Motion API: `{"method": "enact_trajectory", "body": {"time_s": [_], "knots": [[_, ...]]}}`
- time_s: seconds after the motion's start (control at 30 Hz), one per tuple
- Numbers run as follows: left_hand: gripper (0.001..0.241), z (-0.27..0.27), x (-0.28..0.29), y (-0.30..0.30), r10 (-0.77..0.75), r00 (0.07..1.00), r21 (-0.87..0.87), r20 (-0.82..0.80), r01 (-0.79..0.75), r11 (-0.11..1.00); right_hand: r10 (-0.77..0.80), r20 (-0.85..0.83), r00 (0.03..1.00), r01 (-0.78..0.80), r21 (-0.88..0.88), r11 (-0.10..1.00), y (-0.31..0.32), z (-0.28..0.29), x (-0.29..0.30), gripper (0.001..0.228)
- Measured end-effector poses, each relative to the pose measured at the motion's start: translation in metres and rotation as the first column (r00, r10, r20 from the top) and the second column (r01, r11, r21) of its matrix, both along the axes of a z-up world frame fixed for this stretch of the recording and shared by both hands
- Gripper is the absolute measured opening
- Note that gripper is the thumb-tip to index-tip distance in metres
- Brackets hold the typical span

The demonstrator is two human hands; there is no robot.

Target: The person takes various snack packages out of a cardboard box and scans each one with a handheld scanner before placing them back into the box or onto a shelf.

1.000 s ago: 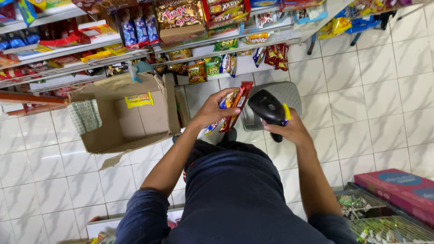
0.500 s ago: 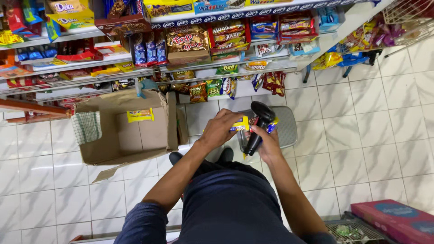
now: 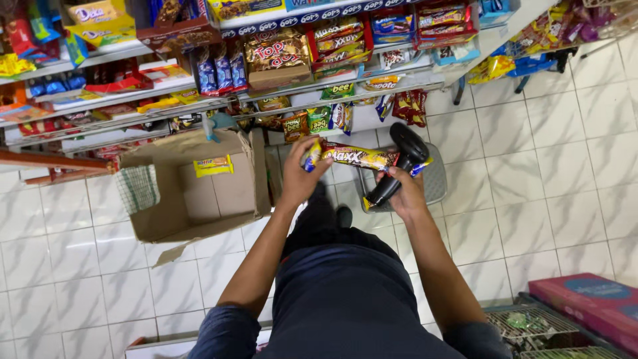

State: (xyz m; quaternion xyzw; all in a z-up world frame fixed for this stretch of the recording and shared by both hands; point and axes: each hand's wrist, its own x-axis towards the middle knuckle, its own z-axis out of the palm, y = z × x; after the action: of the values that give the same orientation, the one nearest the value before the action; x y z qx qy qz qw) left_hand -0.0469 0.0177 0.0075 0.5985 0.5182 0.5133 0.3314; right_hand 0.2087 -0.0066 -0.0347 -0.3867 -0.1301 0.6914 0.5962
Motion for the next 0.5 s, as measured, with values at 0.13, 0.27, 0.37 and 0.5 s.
{"method": "enact_trajectory", "body": {"time_s": [0.13, 0.27, 0.37, 0.5], "knots": [[0.040, -0.021, 0.003, 0.018, 0.132, 0.889, -0.467, 0.439, 0.100, 0.879, 0.050, 0.013, 0.999, -0.050, 0.046, 0.998, 0.020, 0.014, -0.005, 0.045], [0.043, -0.024, 0.011, 0.040, 0.252, 0.817, -0.496, 0.519, 0.047, 0.867, -0.141, 0.154, 0.978, 0.131, 0.075, 0.989, 0.039, 0.007, -0.016, 0.040], [0.048, -0.034, 0.017, 0.060, 0.316, 0.878, -0.517, 0.359, -0.095, 0.851, -0.388, 0.217, 0.896, 0.337, 0.236, 0.911, 0.067, -0.022, -0.031, 0.039], [0.044, -0.087, 0.024, 0.102, 0.265, 0.876, -0.317, 0.402, -0.138, 0.938, -0.482, 0.465, 0.742, 0.386, 0.291, 0.875, 0.108, -0.079, -0.038, 0.038]]}}
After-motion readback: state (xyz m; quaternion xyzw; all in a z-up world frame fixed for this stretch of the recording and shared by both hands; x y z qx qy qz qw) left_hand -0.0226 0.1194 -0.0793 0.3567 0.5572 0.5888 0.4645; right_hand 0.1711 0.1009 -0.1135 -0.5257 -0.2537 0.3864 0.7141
